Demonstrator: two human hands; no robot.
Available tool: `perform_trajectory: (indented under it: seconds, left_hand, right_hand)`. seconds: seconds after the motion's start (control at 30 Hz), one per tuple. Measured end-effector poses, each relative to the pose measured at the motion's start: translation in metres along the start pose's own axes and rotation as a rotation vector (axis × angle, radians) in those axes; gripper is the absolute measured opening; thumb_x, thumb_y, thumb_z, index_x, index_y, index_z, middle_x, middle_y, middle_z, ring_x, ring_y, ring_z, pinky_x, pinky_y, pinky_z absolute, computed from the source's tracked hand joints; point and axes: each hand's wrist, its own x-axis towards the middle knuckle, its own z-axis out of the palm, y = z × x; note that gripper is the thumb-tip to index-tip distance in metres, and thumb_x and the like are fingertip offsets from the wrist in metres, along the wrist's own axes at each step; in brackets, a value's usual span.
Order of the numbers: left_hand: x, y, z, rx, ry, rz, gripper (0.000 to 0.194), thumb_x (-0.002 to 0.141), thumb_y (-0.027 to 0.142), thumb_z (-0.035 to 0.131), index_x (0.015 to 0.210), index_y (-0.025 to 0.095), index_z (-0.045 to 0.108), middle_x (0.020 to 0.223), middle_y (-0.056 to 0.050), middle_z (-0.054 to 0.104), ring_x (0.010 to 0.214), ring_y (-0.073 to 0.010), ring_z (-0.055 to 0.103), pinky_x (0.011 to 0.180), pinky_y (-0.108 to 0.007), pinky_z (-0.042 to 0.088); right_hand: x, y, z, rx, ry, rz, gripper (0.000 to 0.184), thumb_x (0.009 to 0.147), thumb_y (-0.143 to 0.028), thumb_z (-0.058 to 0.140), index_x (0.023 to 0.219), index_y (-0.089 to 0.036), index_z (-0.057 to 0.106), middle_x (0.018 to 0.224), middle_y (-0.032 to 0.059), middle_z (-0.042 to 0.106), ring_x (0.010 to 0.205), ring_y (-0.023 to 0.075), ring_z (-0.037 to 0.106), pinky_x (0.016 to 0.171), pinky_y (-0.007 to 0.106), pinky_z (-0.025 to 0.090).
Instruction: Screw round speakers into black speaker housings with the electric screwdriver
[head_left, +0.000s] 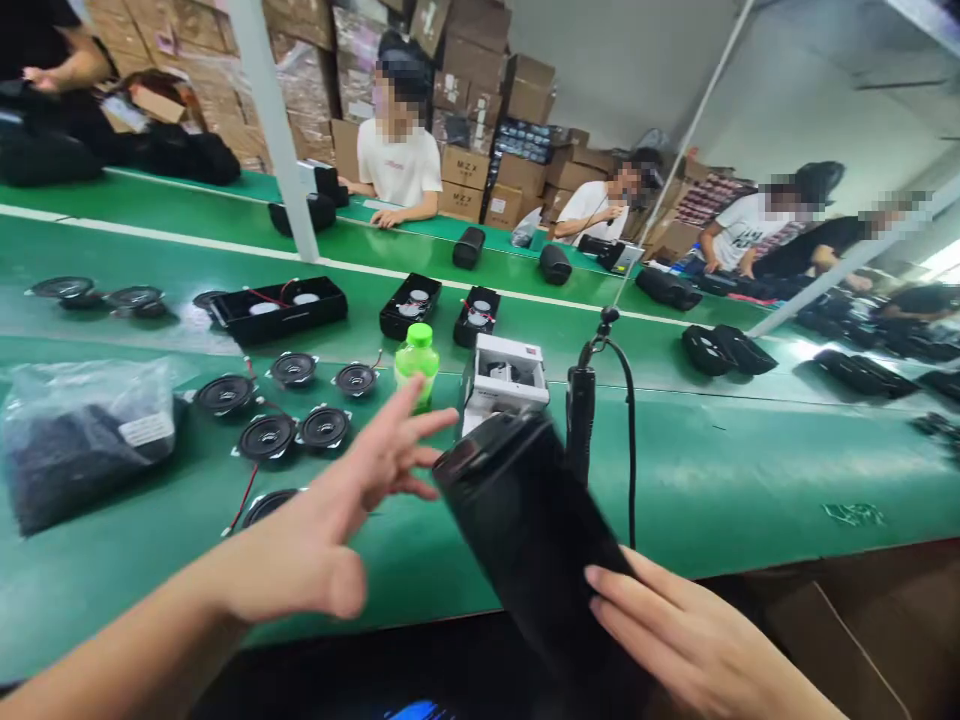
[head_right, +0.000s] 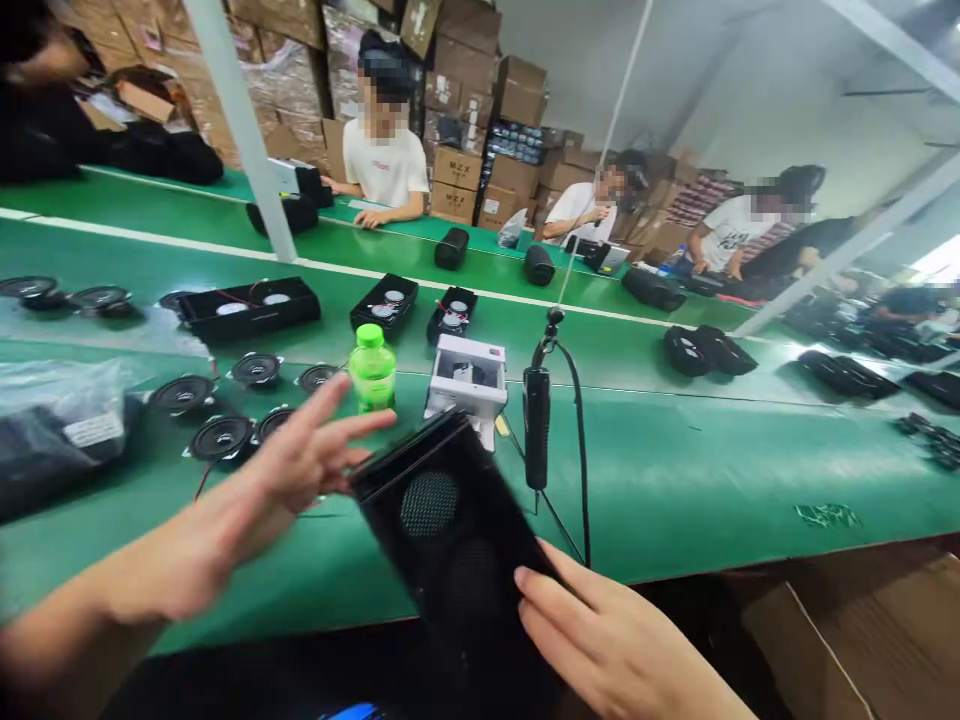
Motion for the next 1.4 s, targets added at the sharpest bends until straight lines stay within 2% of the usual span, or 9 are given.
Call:
perform_trajectory:
  seconds: [0.17, 0.43, 0.57, 0.7, 0.87, 0.97, 1.07, 1.2, 1.4]
  left_hand:
    - [-0.032, -0.054, 0.045, 0.136, -0.028, -0.251, 0.144, 0.088, 0.066, 0.115, 0.207, 0.052, 0.034, 0.197, -0.015, 0.062, 0.159, -0.0439, 0.081, 0.131, -0.064, 0.074]
    - [-0.077, -0.084, 0.07, 0.458, 0.097, -0.377, 0.138, 0.094, 0.035, 0.103, 0.209, 0.036, 0.028, 0.193, -0.023, 0.067, 0.176, -0.0497, 0.073, 0.139, -0.068, 0.069]
    - [-0.101, -0.075, 0.041, 0.625, 0.123, -0.324, 0.106, 0.1, 0.037, 0.099, 0.196, 0.046, 0.056, 0.176, -0.016, 0.083, 0.159, -0.0477, 0.085, 0.132, -0.069, 0.072]
    - [-0.111, -0.077, -0.017, 0.761, 0.223, -0.327, 0.101, 0.09, 0.037, 0.104, 0.186, 0.044, 0.071, 0.192, -0.019, 0.071, 0.176, -0.0566, 0.07, 0.144, -0.081, 0.058]
    - [-0.106, -0.08, -0.075, 0.674, 0.314, -0.36, 0.055, 0.083, 0.048, 0.101, 0.137, 0.039, 0.095, 0.129, -0.012, 0.097, 0.112, -0.0466, 0.094, 0.1, -0.058, 0.077]
    - [-0.101, -0.062, -0.086, 0.502, 0.475, -0.33, 0.055, 0.086, 0.059, 0.106, 0.134, 0.039, 0.088, 0.121, -0.007, 0.096, 0.099, -0.04, 0.091, 0.085, -0.05, 0.073]
    - [-0.09, -0.041, -0.075, 0.262, 0.617, -0.262, 0.058, 0.103, 0.072, 0.094, 0.147, 0.04, 0.074, 0.141, -0.008, 0.096, 0.123, -0.0408, 0.093, 0.095, -0.051, 0.076]
    - [-0.065, -0.029, -0.038, 0.001, 0.633, -0.189, 0.069, 0.095, 0.072, 0.106, 0.143, 0.04, 0.068, 0.155, -0.009, 0.094, 0.159, -0.0472, 0.084, 0.129, -0.066, 0.071]
    - [-0.027, -0.022, 0.02, -0.178, 0.477, -0.155, 0.074, 0.09, 0.07, 0.115, 0.133, 0.036, 0.064, 0.167, -0.015, 0.091, 0.154, -0.0456, 0.089, 0.107, -0.053, 0.078]
  right_hand:
    - [0.046, 0.055, 0.051, 0.091, -0.177, -0.265, 0.033, 0.111, -0.004, 0.065, 0.124, -0.015, 0.094, 0.144, 0.0157, 0.099, 0.158, 0.0323, 0.086, 0.129, 0.042, 0.077]
    - [0.094, 0.094, 0.092, 0.172, -0.278, -0.466, 0.023, 0.111, -0.004, 0.076, 0.115, -0.021, 0.09, 0.161, 0.0113, 0.096, 0.174, 0.028, 0.078, 0.146, 0.042, 0.068]
    - [0.105, 0.101, 0.109, 0.17, -0.254, -0.482, 0.027, 0.115, -0.007, 0.071, 0.112, -0.023, 0.092, 0.159, 0.0093, 0.097, 0.17, 0.0287, 0.082, 0.133, 0.044, 0.078]
    - [0.107, 0.103, 0.117, 0.158, -0.24, -0.485, 0.028, 0.115, -0.006, 0.071, 0.112, -0.022, 0.093, 0.158, 0.0087, 0.098, 0.164, 0.0327, 0.086, 0.131, 0.053, 0.081]
    - [0.103, 0.09, 0.093, 0.123, -0.283, -0.409, 0.034, 0.11, -0.008, 0.073, 0.134, -0.018, 0.095, 0.166, 0.0107, 0.094, 0.167, 0.0445, 0.084, 0.133, 0.069, 0.079]
    - [0.102, 0.081, 0.071, 0.142, -0.301, -0.326, 0.042, 0.109, -0.013, 0.075, 0.147, -0.02, 0.092, 0.173, 0.0078, 0.091, 0.168, 0.0439, 0.083, 0.136, 0.07, 0.077]
    - [0.103, 0.079, 0.069, 0.116, -0.29, -0.286, 0.031, 0.109, -0.008, 0.076, 0.131, -0.02, 0.095, 0.17, 0.0083, 0.093, 0.163, 0.0396, 0.087, 0.136, 0.064, 0.077]
    - [0.108, 0.082, 0.09, 0.078, -0.258, -0.27, 0.022, 0.107, -0.003, 0.084, 0.116, -0.019, 0.095, 0.161, 0.0121, 0.097, 0.156, 0.0369, 0.091, 0.133, 0.057, 0.077]
    - [0.121, 0.07, 0.073, 0.067, -0.229, -0.184, 0.025, 0.108, 0.0, 0.086, 0.128, -0.013, 0.093, 0.155, 0.0186, 0.098, 0.154, 0.0412, 0.092, 0.138, 0.06, 0.075]
